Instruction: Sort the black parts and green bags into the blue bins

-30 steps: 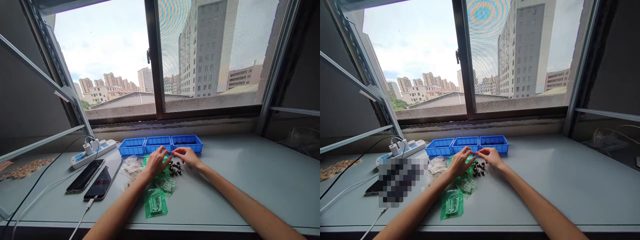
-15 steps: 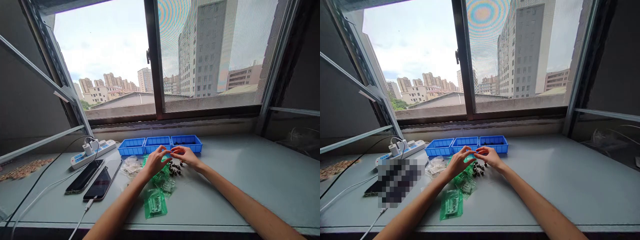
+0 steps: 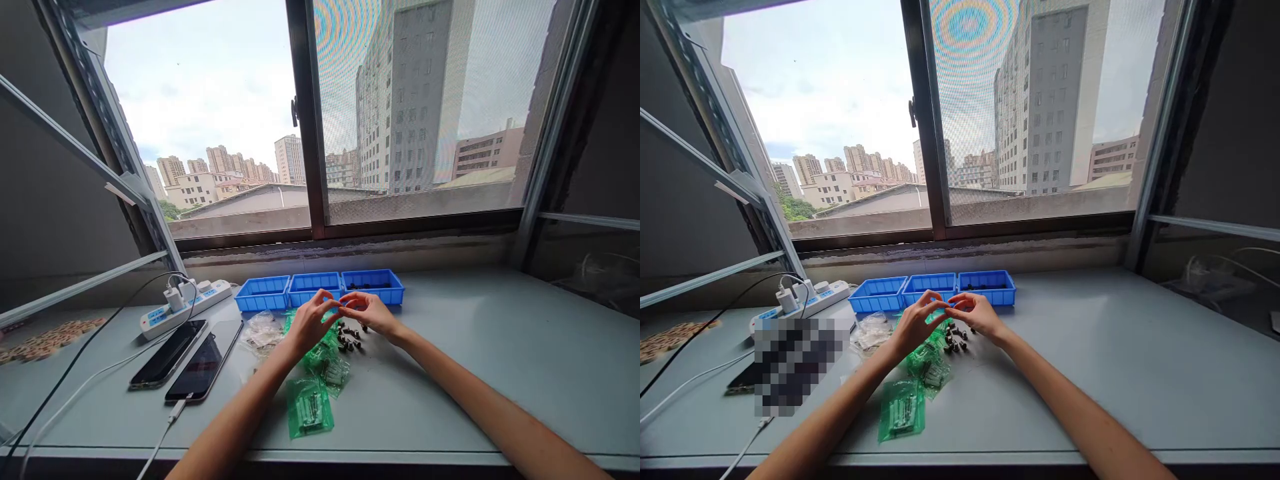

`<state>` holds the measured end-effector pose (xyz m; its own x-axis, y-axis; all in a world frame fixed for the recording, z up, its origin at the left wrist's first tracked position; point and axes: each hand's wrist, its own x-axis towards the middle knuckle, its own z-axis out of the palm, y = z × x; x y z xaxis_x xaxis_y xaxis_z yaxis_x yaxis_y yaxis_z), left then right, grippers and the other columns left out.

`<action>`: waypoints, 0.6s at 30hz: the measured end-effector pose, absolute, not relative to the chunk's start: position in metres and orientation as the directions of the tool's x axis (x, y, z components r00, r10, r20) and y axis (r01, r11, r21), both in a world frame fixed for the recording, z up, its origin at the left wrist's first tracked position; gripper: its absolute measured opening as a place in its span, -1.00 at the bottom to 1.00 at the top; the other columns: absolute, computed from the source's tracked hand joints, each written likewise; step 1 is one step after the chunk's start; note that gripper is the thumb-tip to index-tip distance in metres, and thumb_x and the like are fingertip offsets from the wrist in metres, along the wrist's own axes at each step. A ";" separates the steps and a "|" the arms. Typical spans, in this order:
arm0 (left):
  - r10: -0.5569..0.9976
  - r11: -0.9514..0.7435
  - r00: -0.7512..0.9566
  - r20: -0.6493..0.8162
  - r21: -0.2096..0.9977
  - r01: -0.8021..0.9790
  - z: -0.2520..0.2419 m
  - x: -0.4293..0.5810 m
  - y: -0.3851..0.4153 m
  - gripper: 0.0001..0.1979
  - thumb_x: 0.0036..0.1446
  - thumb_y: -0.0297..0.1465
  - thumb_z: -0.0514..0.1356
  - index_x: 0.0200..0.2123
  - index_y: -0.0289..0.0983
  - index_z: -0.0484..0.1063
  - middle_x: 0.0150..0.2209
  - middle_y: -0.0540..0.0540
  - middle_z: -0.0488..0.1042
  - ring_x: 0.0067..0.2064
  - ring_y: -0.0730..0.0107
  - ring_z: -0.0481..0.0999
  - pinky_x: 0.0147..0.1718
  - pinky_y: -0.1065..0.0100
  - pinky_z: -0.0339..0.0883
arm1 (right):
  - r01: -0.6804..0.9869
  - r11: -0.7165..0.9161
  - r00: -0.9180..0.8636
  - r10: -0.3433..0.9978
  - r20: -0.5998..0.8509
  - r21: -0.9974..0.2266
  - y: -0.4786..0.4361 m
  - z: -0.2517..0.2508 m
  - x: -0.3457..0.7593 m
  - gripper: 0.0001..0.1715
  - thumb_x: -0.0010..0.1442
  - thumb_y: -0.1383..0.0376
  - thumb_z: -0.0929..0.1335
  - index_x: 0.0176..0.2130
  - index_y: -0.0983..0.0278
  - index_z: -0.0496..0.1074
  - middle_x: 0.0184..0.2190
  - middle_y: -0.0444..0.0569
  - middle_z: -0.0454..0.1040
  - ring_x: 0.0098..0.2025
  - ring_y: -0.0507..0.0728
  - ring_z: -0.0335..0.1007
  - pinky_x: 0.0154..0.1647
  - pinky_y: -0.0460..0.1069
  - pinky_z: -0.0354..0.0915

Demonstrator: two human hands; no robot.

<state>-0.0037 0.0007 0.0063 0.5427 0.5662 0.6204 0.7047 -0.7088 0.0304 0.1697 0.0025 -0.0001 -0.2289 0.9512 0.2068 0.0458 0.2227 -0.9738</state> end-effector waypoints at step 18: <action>0.573 -0.679 0.542 0.615 -0.015 0.734 0.005 -0.002 -0.001 -0.87 0.15 -0.33 0.15 -0.34 -0.24 0.45 -0.22 -0.04 0.38 -0.42 0.55 0.43 -0.39 0.47 0.37 | 0.079 0.275 -0.211 0.944 0.253 -0.958 0.001 0.002 0.169 -0.44 -0.29 0.02 0.49 -0.31 0.31 0.50 -0.37 -0.02 0.50 -0.53 -0.01 0.27 -0.65 -0.14 0.08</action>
<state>-0.0016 -0.0015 0.0049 0.5424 0.5726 0.6148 0.7338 -0.6792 -0.0148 0.1688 0.0006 0.0018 -0.2113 0.9440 0.2533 0.0787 0.2748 -0.9583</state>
